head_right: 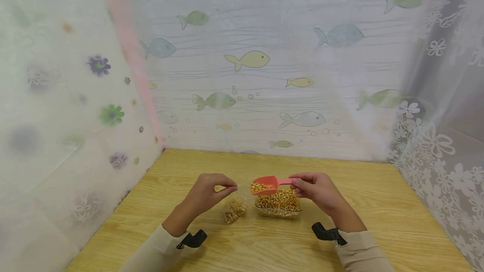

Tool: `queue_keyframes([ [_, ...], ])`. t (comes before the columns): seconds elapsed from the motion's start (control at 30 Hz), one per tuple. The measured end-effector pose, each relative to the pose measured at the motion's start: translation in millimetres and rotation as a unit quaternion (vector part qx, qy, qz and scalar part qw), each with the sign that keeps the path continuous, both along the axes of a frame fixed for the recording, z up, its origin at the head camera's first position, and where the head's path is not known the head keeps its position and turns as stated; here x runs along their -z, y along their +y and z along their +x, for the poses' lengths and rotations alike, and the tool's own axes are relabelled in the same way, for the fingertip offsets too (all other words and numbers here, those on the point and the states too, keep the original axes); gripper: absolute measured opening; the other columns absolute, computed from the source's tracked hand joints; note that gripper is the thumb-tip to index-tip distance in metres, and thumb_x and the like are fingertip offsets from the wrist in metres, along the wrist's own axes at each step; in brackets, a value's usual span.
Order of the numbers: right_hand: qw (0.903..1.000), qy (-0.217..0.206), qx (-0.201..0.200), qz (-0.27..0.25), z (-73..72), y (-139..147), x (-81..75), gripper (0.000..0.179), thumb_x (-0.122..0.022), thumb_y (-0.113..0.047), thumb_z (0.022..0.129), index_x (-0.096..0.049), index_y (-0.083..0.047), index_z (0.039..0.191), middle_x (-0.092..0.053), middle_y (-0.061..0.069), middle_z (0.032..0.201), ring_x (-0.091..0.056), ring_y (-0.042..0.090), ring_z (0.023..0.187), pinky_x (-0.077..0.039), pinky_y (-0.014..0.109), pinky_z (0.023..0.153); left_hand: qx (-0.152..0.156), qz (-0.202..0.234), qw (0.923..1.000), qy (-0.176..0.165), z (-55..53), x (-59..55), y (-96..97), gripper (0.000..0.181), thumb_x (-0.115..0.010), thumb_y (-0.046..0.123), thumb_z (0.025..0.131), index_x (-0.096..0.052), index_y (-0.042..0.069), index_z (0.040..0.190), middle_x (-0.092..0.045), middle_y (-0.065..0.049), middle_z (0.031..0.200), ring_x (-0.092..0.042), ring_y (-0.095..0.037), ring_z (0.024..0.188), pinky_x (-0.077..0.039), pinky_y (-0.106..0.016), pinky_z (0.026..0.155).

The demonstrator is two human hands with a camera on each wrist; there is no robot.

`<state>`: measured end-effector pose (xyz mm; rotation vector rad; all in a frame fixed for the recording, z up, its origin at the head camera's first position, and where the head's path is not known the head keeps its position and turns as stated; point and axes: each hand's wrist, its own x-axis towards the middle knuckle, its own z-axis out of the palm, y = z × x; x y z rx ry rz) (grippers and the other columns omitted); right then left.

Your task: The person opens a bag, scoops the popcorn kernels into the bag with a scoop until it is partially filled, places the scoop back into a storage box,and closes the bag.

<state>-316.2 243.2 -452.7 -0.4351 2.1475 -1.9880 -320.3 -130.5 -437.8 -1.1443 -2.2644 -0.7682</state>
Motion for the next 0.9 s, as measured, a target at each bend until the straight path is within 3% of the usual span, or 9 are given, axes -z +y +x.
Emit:
queue_keyframes([
  [0.5,0.9993,0.001,0.007,0.036,6.8,-19,-8.6,0.054,-0.066,-0.025,0.104,-0.055,0.014,0.140,-0.075,0.009,0.108,-0.074,0.022,0.098,-0.062,0.040,0.088,0.014,0.010,0.9998,-0.014,-1.0,1.5,0.4,0.010,-0.076,0.021,0.096,-0.082,0.016,0.102,-0.079,0.005,0.097,-0.073,-0.004,0.088,-0.063,-0.030,0.078],
  [0.7,0.9982,0.018,0.017,0.055,12.4,-28,-14.9,0.052,-0.067,-0.027,0.103,-0.059,0.011,0.137,-0.074,0.018,0.111,-0.075,0.019,0.095,-0.063,0.038,0.086,0.014,0.007,0.9999,-0.004,-1.2,2.4,0.7,0.009,-0.077,0.021,0.096,-0.082,0.016,0.101,-0.079,0.005,0.096,-0.073,-0.003,0.087,-0.063,-0.029,0.078],
  [0.9,0.9964,0.031,0.030,0.074,19.4,-37,-22.9,0.048,-0.068,-0.028,0.102,-0.063,0.007,0.134,-0.072,0.024,0.113,-0.075,0.028,0.098,-0.063,0.039,0.086,0.008,0.002,0.9999,-0.008,-0.3,1.3,0.9,0.011,-0.076,0.023,0.096,-0.083,0.017,0.102,-0.079,0.007,0.097,-0.073,-0.002,0.087,-0.060,-0.021,0.079],
])
